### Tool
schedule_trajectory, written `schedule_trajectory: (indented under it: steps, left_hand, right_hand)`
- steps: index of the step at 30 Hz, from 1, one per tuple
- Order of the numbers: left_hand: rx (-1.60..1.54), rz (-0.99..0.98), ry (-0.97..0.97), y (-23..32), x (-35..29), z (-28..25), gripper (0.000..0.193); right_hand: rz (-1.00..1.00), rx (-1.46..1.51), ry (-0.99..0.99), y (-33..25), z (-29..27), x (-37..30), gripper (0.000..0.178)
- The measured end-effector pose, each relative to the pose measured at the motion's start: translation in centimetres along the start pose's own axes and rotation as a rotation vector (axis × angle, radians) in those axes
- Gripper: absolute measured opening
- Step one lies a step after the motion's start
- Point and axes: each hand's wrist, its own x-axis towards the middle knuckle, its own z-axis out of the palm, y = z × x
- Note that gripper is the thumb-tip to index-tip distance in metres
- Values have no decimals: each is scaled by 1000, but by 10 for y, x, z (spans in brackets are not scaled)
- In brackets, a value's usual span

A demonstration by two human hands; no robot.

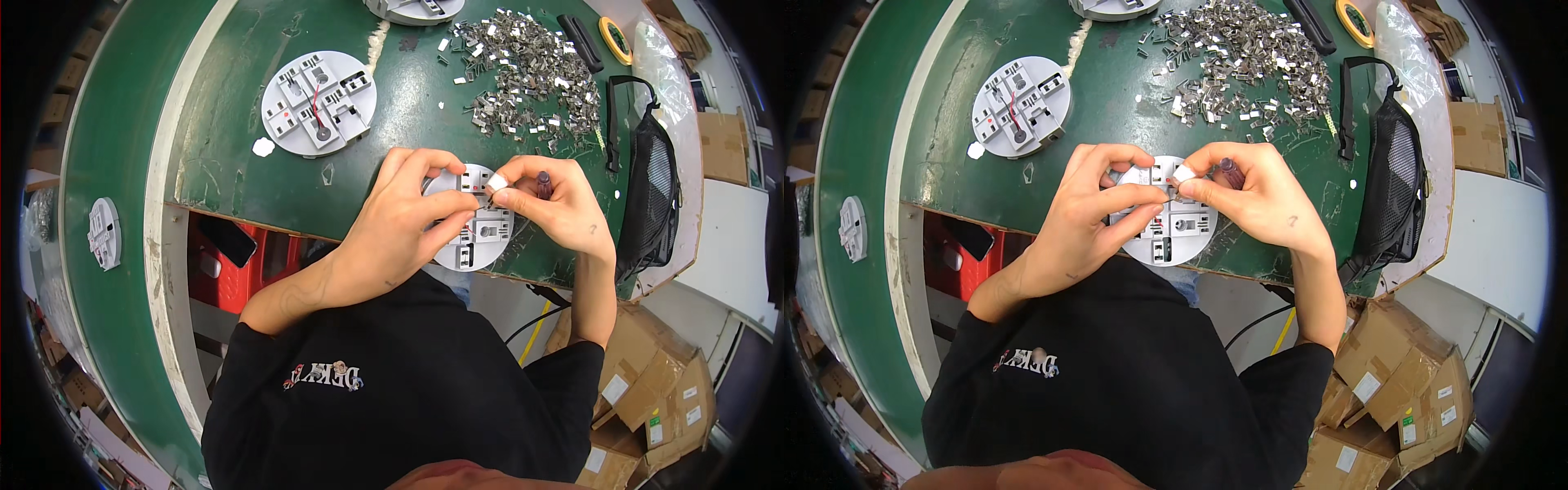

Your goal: Assembling small electronic components onto circular circuit boards using a powered screwdriver on a production line.

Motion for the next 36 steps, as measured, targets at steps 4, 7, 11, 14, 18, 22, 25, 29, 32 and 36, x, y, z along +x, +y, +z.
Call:
schedule_trajectory:
  steps: [4, 7, 11, 14, 18, 22, 25, 29, 32, 36]
  left_hand:
    - [-4, -5, 5, 0, 0, 0, 18]
    - [-19, -11, 2, -1, 0, 0, 16]
    - [-21, -22, 1, -2, 0, 0, 18]
    - [-18, -30, 1, -2, 1, 1, 21]
    - [-19, -22, -2, -2, 1, 0, 19]
    - [-46, -30, 21, -3, 0, 1, 18]
    - [-55, -23, 37, -4, -2, 0, 18]
    - [-52, 5, 62, -3, -4, -2, 17]
    - [-19, 25, 71, -1, -5, -3, 17]
    - [4, 43, 73, 0, -6, -5, 17]
  right_hand:
    - [-1, 3, -22, -1, -2, 0, 6]
    - [4, 5, -22, 2, -2, 0, 6]
    - [-6, -13, -20, 2, -2, 0, 6]
    - [-17, -33, -16, 1, -1, 0, 6]
    - [-34, -119, 35, -1, 5, -2, 6]
    - [-166, -270, 110, -4, 15, -8, 10]
    - [-249, -352, 157, -4, 24, -12, 12]
    - [-371, -445, 225, 1, 36, -15, 12]
    - [-444, -486, 249, 4, 42, -16, 15]
    - [-468, -555, 248, 3, 46, -17, 17]
